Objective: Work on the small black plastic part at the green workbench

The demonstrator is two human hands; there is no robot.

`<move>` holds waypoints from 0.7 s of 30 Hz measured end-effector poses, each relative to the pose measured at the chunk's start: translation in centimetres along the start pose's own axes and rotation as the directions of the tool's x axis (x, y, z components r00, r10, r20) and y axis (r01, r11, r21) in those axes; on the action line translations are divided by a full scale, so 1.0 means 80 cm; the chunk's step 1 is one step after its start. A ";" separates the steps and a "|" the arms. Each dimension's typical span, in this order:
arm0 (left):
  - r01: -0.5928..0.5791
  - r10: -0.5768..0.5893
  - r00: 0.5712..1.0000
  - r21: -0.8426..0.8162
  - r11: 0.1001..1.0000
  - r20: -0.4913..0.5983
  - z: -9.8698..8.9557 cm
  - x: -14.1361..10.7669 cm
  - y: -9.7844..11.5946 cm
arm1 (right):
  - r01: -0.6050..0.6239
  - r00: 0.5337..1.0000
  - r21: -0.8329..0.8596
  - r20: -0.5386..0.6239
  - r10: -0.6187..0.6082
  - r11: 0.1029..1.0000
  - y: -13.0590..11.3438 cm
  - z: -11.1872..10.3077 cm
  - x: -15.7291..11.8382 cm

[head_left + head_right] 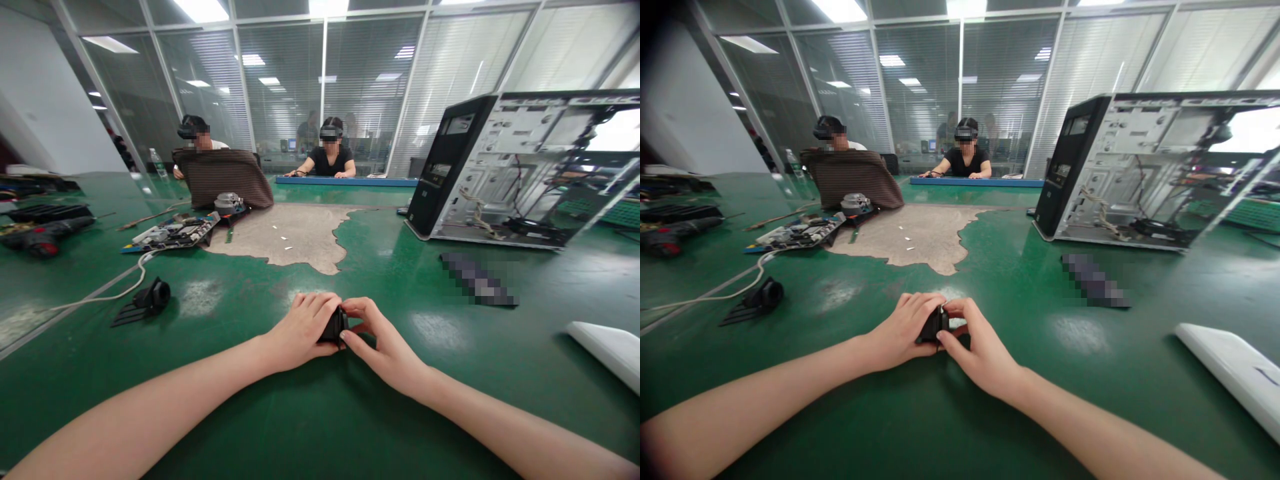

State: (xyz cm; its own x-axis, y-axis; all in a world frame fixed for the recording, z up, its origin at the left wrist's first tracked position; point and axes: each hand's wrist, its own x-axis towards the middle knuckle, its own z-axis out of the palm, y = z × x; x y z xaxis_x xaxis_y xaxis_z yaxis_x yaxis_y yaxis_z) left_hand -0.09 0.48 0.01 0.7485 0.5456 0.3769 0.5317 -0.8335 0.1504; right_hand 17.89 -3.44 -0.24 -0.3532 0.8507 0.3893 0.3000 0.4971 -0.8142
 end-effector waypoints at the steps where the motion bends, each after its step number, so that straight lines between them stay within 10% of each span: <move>1: 0.001 -0.001 1.000 0.002 1.000 0.001 0.000 0.000 0.000 | -0.023 1.000 0.005 0.010 0.023 1.000 0.000 0.000 0.000; 21: -0.005 0.005 1.000 -0.001 1.000 -0.008 0.001 0.000 0.001 | -0.002 1.000 -0.012 0.013 0.003 1.000 0.001 0.001 0.001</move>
State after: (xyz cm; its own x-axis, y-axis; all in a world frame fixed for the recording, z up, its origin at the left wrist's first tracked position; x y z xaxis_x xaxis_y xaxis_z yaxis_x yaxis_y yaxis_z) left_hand -0.06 0.42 -0.03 0.7481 0.5405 0.3849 0.5275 -0.8364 0.1492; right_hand 17.85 -3.39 -0.28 -0.3642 0.8496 0.3814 0.3117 0.4971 -0.8098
